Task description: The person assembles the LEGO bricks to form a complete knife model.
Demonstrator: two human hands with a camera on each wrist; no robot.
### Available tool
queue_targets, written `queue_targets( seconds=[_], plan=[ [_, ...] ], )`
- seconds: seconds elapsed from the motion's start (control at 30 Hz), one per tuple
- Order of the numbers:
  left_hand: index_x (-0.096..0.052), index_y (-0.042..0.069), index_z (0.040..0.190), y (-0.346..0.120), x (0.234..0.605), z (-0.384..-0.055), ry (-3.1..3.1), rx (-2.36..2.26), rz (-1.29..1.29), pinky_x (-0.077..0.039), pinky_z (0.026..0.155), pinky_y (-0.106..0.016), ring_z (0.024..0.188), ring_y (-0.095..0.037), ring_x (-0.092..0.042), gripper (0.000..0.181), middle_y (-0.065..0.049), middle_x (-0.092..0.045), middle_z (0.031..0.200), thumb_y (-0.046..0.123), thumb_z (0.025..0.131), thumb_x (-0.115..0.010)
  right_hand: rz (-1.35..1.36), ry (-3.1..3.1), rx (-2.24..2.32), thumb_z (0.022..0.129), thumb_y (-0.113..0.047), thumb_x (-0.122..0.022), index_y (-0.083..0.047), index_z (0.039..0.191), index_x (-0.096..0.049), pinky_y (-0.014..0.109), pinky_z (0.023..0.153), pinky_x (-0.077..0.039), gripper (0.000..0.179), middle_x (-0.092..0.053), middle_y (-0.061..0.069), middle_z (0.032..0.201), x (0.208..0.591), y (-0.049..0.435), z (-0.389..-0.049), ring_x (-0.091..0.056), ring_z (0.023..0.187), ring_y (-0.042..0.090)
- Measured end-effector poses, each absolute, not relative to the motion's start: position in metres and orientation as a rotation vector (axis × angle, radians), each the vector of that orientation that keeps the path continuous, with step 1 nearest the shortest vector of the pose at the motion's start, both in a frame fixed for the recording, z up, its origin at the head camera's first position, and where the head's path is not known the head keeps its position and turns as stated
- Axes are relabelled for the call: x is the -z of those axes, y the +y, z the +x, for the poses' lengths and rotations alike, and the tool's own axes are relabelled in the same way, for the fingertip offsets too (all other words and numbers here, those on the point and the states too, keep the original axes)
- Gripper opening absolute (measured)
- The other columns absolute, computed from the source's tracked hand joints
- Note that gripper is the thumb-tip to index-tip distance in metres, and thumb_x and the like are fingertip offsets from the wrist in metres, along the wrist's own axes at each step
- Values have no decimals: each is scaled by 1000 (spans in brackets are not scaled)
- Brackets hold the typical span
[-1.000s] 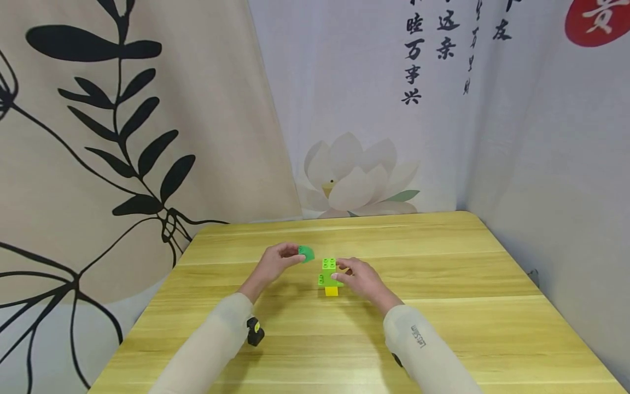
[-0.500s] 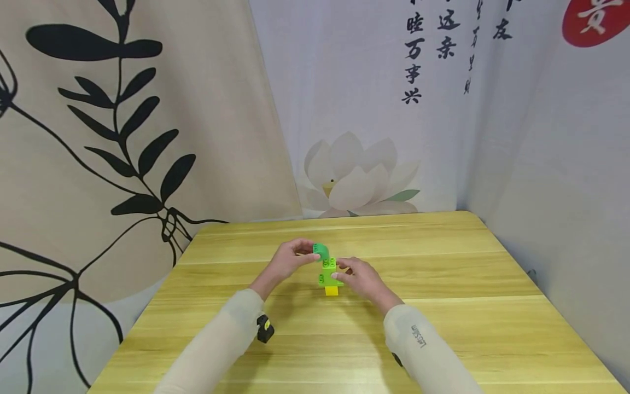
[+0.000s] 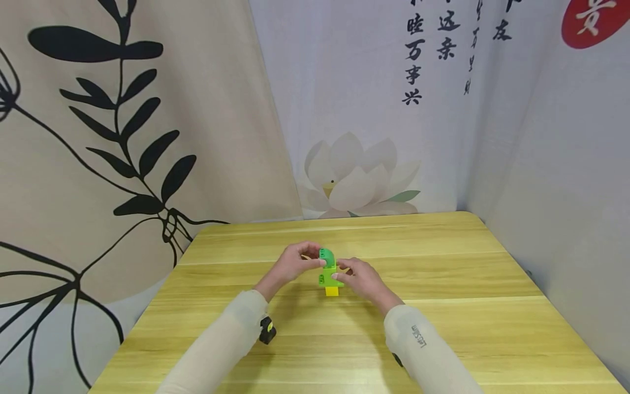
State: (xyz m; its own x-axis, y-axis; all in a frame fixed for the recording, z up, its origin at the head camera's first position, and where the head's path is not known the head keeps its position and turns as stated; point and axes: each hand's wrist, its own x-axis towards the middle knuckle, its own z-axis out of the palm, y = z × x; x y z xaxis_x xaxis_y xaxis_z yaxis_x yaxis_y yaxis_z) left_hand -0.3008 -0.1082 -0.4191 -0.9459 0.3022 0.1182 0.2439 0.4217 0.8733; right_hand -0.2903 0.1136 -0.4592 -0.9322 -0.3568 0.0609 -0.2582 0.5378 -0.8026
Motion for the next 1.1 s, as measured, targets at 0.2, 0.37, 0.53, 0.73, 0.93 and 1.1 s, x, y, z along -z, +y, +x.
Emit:
queue_targets(
  seconds=[0.2, 0.37, 0.53, 0.73, 0.93, 1.1],
  plan=[
    [-70, 18, 111, -107, 419, -300, 2613, -1560, 518, -51, 77, -33, 94, -17, -60, 25, 4, -67, 98, 28, 89, -77, -548, 2657, 1358, 97, -33, -65, -12, 135, -62, 38, 81, -55, 43, -59, 8, 130, 458, 113, -289, -58, 103, 22],
    [-71, 20, 109, -106, 418, -299, 2632, -1523, 521, -52, 75, -33, 94, -17, -60, 23, 5, -67, 97, 27, 89, -77, -547, 2668, 1346, 97, -31, -66, -14, 133, -63, 37, 80, -55, 40, -59, 7, 129, 456, 113, -289, -58, 102, 22],
    [-71, 20, 109, -105, 417, -299, 2662, -1476, 547, -52, 73, -32, 93, -17, -60, 23, 7, -67, 97, 27, 88, -78, -547, 2670, 1334, 97, -31, -66, -14, 134, -63, 37, 80, -55, 41, -59, 6, 129, 455, 114, -289, -58, 102, 22],
    [-71, 19, 110, -103, 419, -298, 2680, -1475, 575, -51, 70, -30, 90, -18, -58, 23, 5, -65, 95, 26, 89, -78, -568, 2666, 1342, 97, -31, -66, -16, 134, -63, 37, 80, -54, 39, -60, 5, 126, 456, 115, -289, -58, 101, 22],
    [-70, 20, 113, -103, 422, -295, 2655, -1529, 550, -50, 83, -34, 97, -16, -59, 25, 7, -66, 101, 28, 90, -76, -575, 2659, 1328, 97, -34, -65, -16, 134, -63, 36, 79, -54, 41, -59, 5, 128, 459, 116, -291, -57, 101, 21],
    [-66, 16, 120, -105, 429, -293, 2575, -1623, 524, -46, 95, -39, 110, -19, -58, 30, 5, -65, 112, 25, 92, -73, -572, 2659, 1319, 97, -34, -65, -14, 136, -62, 36, 80, -54, 43, -59, 7, 127, 459, 116, -291, -58, 102, 22]
  ],
)
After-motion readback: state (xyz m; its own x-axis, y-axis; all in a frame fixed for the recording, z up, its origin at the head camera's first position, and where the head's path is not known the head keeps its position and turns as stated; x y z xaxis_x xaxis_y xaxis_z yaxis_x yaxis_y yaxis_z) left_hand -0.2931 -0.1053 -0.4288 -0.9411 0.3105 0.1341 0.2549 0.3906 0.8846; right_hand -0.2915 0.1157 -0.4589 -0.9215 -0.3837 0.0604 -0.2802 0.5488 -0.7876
